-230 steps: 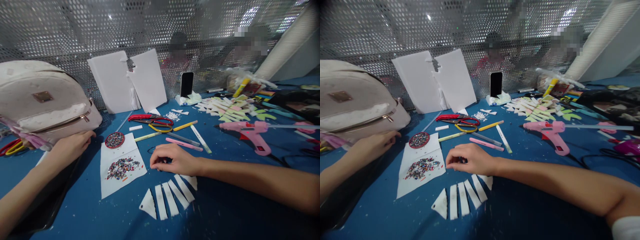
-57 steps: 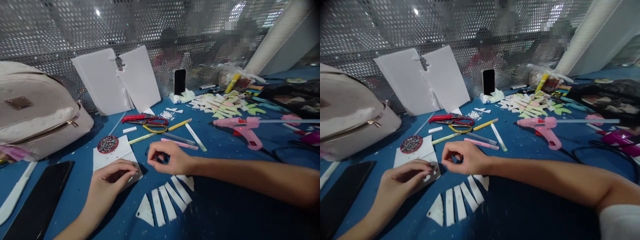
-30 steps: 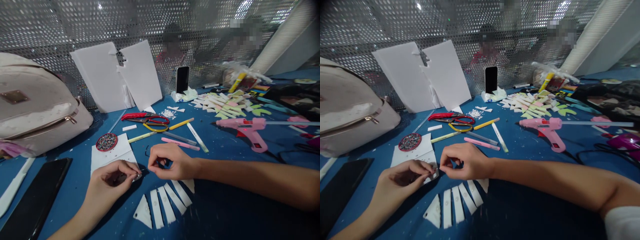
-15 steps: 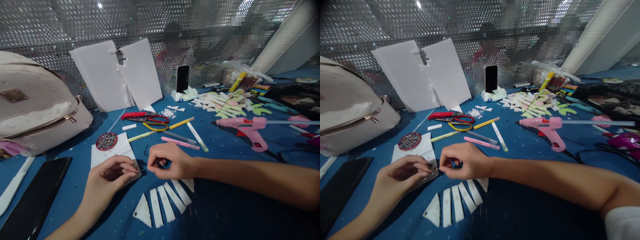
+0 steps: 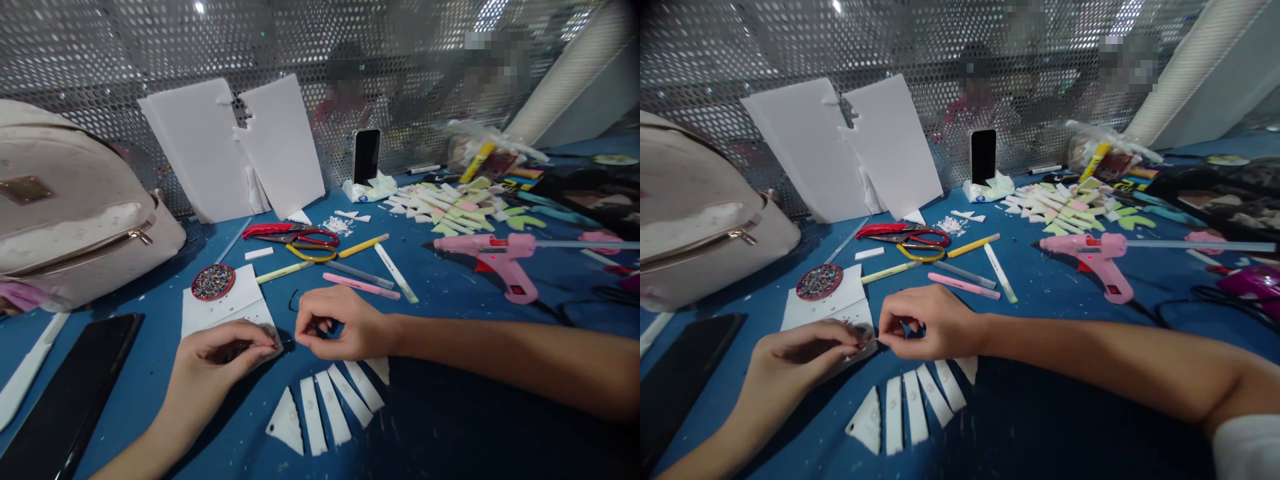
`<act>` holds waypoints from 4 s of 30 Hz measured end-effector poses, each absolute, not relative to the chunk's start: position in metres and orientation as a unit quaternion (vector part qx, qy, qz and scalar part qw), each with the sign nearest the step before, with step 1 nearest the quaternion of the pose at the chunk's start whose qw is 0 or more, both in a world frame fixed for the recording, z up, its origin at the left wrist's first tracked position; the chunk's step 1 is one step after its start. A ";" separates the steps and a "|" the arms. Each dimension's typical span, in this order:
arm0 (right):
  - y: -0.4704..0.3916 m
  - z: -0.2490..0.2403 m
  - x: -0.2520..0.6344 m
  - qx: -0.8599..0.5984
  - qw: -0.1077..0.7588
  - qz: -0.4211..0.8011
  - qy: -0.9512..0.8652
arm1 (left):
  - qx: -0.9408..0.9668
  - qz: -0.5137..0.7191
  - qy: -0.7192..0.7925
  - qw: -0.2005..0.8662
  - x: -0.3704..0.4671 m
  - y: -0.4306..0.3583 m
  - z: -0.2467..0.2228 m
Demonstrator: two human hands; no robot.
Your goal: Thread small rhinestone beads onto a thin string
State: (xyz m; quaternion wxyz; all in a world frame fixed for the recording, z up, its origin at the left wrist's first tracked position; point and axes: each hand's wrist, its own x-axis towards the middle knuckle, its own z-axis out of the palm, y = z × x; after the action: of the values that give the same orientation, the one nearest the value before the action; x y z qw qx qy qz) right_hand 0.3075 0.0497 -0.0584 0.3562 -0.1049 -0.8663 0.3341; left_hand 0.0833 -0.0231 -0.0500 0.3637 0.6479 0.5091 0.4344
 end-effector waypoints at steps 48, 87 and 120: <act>0.049 -0.058 0.306 -0.114 0.360 0.332 -0.864 | 0.628 0.451 0.491 0.402 0.085 -0.022 -0.049; 0.051 -0.061 0.307 -0.088 0.327 0.252 -0.907 | 0.738 0.409 0.467 0.264 0.085 -0.030 -0.053; 0.051 -0.064 0.306 -0.080 0.292 0.236 -0.923 | 0.732 0.391 0.489 0.268 0.092 -0.027 -0.053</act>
State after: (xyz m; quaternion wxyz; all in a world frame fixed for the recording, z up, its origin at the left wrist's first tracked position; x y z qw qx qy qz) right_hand 0.3063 0.0514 -0.0638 0.2921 -0.0805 -0.9233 0.2362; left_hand 0.0915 -0.0274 -0.0535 0.2685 0.7316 0.4894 0.3913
